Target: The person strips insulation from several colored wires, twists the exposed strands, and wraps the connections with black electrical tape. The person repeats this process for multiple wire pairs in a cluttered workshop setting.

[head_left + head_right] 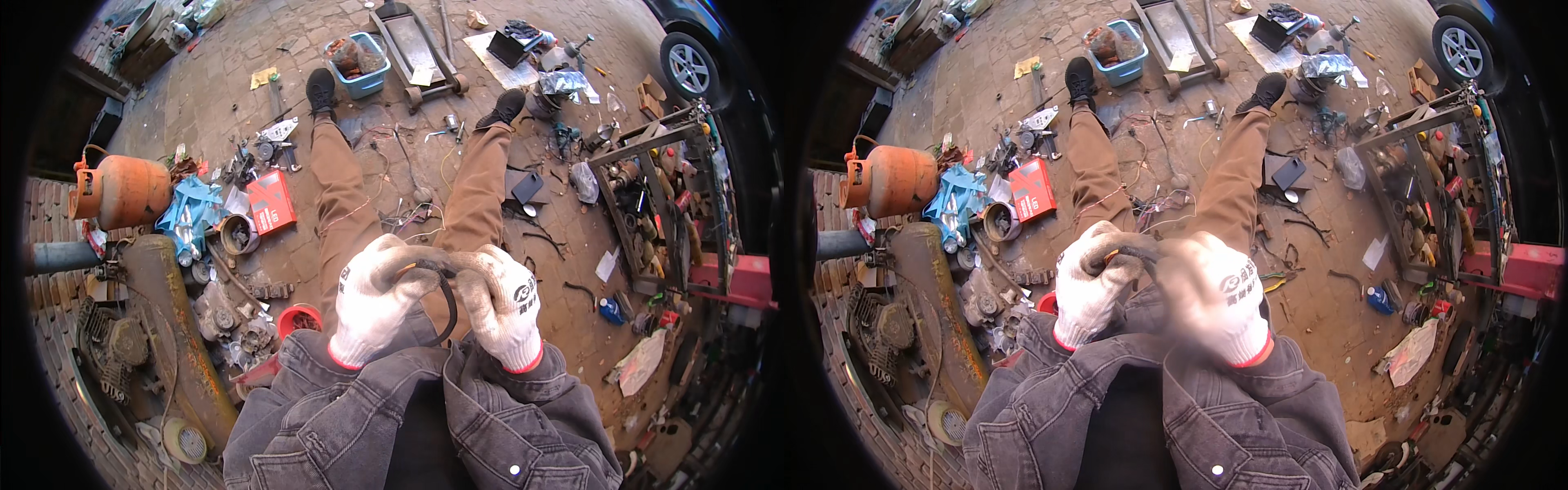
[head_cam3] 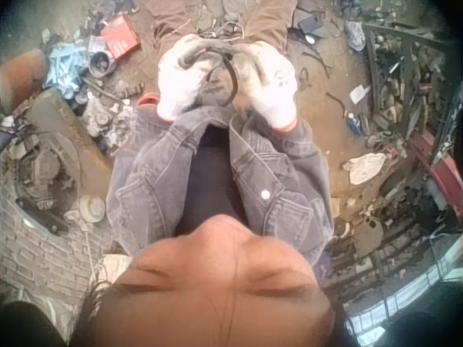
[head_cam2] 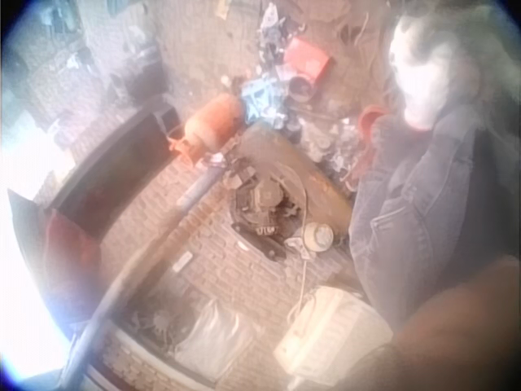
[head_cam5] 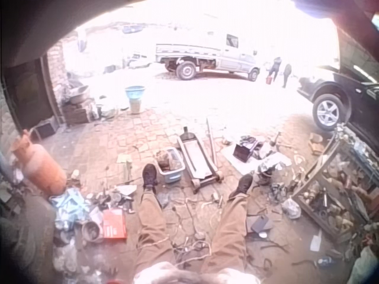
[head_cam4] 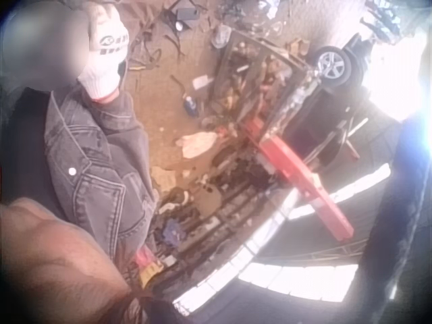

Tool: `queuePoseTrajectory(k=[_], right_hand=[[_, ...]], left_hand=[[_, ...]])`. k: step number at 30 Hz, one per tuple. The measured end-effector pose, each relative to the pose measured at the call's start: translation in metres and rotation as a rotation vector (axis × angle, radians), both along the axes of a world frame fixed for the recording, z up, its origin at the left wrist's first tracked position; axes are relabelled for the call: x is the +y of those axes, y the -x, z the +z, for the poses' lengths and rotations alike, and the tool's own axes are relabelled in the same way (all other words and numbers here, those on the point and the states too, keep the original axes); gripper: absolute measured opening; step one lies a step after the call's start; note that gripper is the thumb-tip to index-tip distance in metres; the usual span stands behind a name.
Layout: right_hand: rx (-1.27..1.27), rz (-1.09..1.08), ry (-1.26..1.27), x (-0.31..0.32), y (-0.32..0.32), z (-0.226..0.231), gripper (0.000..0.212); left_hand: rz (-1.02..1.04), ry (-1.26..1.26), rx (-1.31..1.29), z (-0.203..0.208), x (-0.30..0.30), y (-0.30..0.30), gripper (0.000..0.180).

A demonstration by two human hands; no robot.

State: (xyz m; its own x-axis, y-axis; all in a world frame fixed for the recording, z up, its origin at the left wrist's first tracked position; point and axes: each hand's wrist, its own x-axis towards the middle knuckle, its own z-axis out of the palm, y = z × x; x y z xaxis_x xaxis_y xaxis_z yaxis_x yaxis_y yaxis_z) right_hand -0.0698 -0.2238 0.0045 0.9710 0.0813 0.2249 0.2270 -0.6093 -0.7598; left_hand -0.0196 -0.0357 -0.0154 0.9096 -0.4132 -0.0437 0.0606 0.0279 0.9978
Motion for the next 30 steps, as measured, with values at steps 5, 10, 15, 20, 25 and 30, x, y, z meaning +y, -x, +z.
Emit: queuePoseTrajectory(k=[5,10,15,20,25,30], right_hand=[[0.013,0.035,0.144,-0.002,0.001,0.011,0.023],[0.056,0.051,0.234,-0.003,0.0,0.015,0.024],[0.111,0.062,0.193,-0.005,0.0,0.015,0.023],[-0.053,0.108,0.235,-0.005,0.001,0.013,0.023],[0.002,0.092,0.215,-0.002,0.003,0.012,0.026],[0.011,0.055,0.179,0.002,0.004,0.011,0.024]], left_hand=[[0.021,-0.111,-0.148,0.003,0.0,0.0,0.037],[0.011,-0.161,-0.238,0.006,-0.001,-0.001,0.031],[0.01,-0.251,-0.312,0.007,-0.001,-0.003,0.029],[0.01,-0.267,-0.37,0.006,-0.001,-0.004,0.03],[0.045,-0.243,-0.35,0.003,-0.002,-0.003,0.031],[0.036,-0.267,-0.411,0.001,0.0,-0.004,0.035]])
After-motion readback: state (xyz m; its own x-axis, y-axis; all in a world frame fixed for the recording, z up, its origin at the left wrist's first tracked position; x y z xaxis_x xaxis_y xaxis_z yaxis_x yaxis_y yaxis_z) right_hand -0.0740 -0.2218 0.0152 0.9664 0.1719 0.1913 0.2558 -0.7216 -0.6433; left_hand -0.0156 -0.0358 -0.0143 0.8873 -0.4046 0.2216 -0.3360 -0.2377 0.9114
